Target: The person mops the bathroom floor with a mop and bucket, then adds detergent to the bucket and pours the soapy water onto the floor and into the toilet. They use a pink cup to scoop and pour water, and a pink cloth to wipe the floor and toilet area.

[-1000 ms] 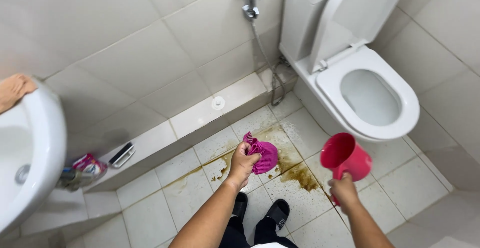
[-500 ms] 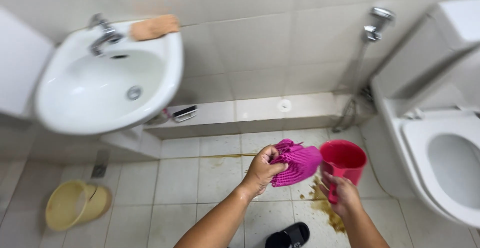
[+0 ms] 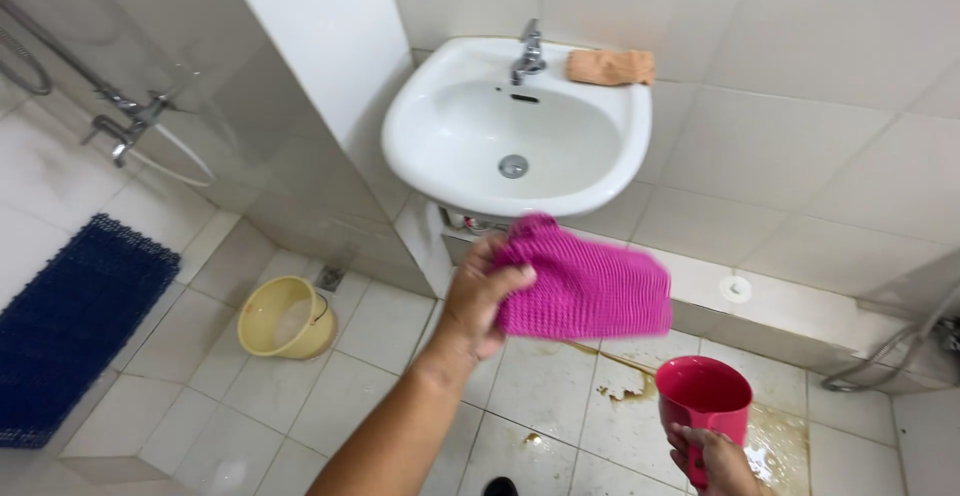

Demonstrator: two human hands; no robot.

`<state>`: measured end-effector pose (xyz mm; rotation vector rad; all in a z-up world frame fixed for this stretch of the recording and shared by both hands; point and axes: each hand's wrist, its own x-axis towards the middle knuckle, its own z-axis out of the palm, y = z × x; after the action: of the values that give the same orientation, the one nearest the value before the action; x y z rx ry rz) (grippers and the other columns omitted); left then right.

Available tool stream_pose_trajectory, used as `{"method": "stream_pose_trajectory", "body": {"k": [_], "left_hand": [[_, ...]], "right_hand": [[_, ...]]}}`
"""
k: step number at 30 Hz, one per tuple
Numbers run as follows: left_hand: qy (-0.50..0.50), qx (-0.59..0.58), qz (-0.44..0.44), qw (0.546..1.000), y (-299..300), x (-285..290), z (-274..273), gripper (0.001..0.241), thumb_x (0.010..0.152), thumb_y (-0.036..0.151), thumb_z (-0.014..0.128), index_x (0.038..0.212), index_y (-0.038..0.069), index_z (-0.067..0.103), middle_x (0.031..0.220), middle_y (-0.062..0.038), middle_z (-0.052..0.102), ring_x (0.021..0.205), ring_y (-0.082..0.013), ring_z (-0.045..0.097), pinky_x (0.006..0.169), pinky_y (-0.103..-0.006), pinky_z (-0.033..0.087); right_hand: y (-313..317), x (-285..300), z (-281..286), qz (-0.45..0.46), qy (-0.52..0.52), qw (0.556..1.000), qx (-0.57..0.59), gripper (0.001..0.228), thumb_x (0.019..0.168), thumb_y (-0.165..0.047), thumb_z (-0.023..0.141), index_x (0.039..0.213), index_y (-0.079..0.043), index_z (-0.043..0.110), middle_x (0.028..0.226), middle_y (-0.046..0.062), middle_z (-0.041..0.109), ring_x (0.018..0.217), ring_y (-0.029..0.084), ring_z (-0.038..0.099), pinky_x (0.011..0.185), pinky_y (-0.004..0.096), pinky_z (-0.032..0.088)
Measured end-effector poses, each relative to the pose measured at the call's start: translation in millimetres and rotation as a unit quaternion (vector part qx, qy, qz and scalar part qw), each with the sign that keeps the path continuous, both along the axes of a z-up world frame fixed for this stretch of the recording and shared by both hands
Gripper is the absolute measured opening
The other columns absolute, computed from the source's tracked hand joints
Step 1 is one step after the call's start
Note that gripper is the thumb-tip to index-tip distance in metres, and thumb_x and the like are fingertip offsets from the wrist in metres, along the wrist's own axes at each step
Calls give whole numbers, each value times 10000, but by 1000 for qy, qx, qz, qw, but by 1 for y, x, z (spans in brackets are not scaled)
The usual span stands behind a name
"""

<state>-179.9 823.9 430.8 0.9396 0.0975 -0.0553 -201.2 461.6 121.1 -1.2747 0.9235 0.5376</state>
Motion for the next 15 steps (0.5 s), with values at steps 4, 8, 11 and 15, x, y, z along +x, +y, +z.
{"method": "stream_pose_trajectory", "body": {"k": [4, 8, 11, 15], "left_hand": [[-110, -24, 97, 989, 72, 4, 49, 275, 788, 99, 794, 989, 112, 607, 1031, -73, 692, 992, -228, 708, 868, -414, 636], [-156, -17, 175, 972, 117, 40, 56, 304, 819, 79, 770, 1030, 90, 551, 1021, -81, 681, 963, -211, 702, 847, -387, 642], [-158, -8, 227, 961, 131, 74, 70, 292, 842, 66, 727, 1037, 70, 510, 973, -106, 668, 879, -215, 693, 724, -387, 605], [-185, -1, 265, 946, 152, 154, 66, 247, 857, 14, 681, 1014, 48, 494, 943, -112, 652, 831, -205, 695, 737, -365, 616]], "right_hand": [[82, 3, 57, 53, 4, 998, 25, 582, 956, -10, 581, 1483, 3, 335, 1033, 161, 718, 952, 250, 697, 841, 411, 602], [118, 10, 57, 103, -2, 993, 49, 520, 958, -46, 560, 1452, 3, 406, 1049, 155, 749, 983, 237, 709, 886, 412, 590], [134, 18, 62, 133, -12, 989, 72, 496, 950, -65, 575, 1426, 15, 460, 1074, 151, 751, 1009, 243, 707, 906, 416, 579], [145, 41, 52, 197, 8, 979, 57, 495, 926, -71, 601, 1407, -17, 495, 1083, 127, 748, 987, 220, 701, 885, 411, 575]]}}
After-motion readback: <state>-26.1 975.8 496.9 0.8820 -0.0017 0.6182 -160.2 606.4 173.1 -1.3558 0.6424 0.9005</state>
